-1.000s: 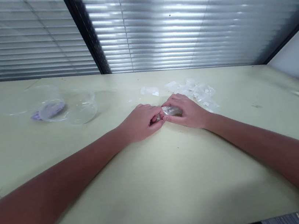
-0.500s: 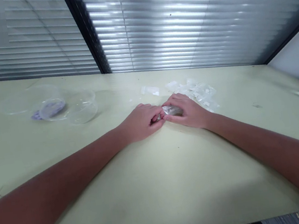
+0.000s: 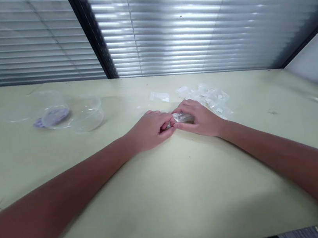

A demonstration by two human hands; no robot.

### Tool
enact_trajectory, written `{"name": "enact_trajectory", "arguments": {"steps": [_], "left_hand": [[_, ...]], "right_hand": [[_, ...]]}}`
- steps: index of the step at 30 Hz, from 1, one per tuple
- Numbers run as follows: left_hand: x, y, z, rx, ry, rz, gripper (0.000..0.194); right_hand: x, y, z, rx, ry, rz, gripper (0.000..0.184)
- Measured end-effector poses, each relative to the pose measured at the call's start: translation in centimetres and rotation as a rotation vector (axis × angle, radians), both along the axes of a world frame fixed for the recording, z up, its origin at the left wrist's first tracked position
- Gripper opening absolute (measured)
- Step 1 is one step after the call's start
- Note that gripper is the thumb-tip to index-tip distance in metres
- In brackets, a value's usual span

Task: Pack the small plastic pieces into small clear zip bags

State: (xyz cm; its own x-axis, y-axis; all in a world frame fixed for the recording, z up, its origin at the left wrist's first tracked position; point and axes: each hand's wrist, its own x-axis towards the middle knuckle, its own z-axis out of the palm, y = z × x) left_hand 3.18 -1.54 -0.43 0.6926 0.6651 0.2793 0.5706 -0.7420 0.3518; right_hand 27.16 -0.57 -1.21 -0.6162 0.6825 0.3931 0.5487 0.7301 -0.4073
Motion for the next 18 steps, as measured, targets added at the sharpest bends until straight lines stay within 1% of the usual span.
{"name": "enact_trajectory", "arguments": {"steps": [10,18], "left_hand": [[0.00,0.02,0.06,0.005,0.001,0.001,0.021],[0.15,-0.02,0.13,0.008,-0.005,0.004,0.018]], "right_hand": [[-0.11,-0.19,0.25,-0.003,0.001,-0.005,0.027],[-0.04,-0.13,0.19,0.004,-0.002,-0.004,0.026]]}}
